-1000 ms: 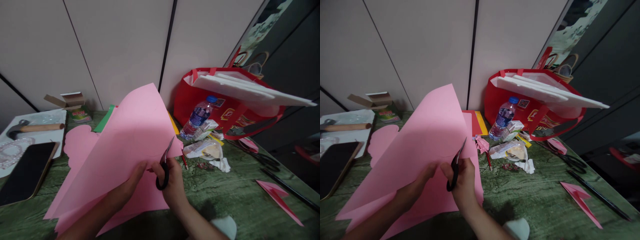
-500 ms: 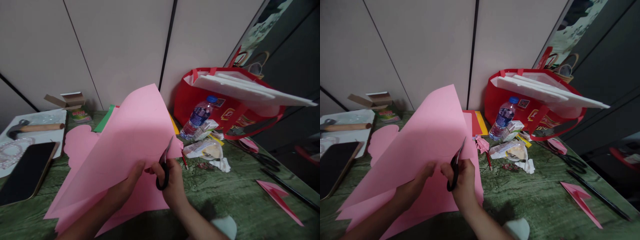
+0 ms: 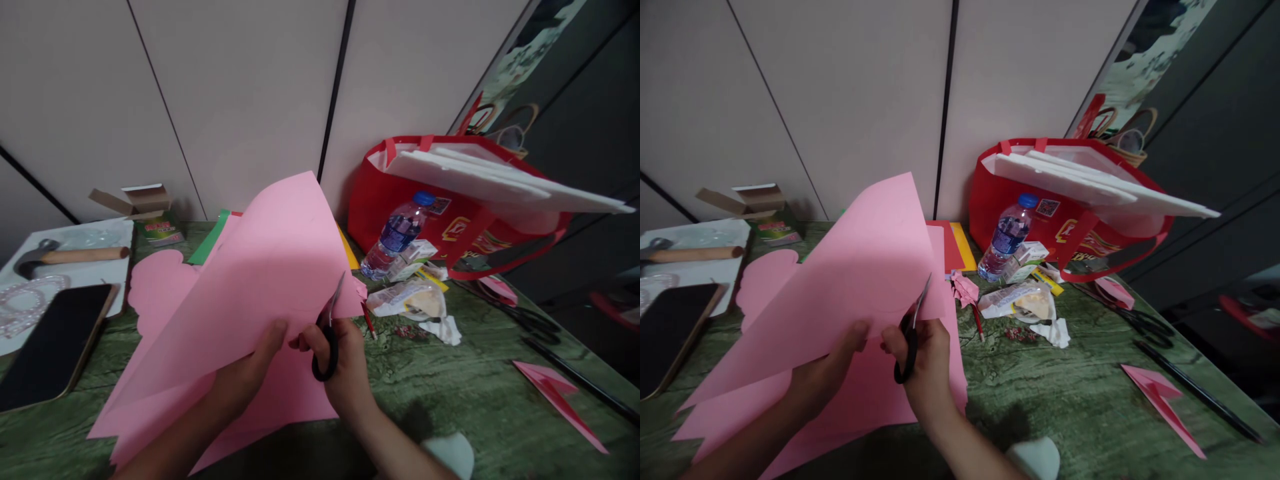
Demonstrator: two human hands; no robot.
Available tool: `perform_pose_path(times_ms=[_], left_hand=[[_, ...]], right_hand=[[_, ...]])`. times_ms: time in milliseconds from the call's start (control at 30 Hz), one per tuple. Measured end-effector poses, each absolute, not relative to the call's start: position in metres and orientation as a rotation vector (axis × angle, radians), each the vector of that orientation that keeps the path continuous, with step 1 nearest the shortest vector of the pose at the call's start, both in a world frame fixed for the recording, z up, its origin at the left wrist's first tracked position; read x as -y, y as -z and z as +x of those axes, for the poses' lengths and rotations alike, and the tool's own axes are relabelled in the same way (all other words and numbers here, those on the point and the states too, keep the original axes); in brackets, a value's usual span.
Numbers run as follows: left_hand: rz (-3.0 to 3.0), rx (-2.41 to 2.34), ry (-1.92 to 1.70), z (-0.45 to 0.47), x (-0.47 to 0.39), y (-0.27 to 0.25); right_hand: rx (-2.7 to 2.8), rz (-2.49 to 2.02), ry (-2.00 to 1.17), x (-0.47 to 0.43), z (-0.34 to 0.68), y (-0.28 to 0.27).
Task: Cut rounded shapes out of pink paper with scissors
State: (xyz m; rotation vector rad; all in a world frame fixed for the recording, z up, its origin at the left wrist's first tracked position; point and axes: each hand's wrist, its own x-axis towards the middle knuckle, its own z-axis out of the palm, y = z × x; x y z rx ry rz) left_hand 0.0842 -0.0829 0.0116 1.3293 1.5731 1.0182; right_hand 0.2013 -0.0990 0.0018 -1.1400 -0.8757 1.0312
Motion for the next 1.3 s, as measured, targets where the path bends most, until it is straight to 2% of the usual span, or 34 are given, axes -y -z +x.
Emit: perform_pose_path(times_ms=[600,967,1300], left_hand=[[1.304,-1.490,-1.110,0.085,0.081,-0.011],[1.140,-1.376,-1.336,0.084,0.071,0.008],[1.289,-1.521,-1.037,0.091,0.084,-0.021]], right_hand=[[0.897,-1.131,-1.070,0.100,0.200,-0.001],[0.846,-1.058,-1.144,0.103,0.193,0.003],[0.909,-1.093,-1.171,0.106,0.190,0.003]])
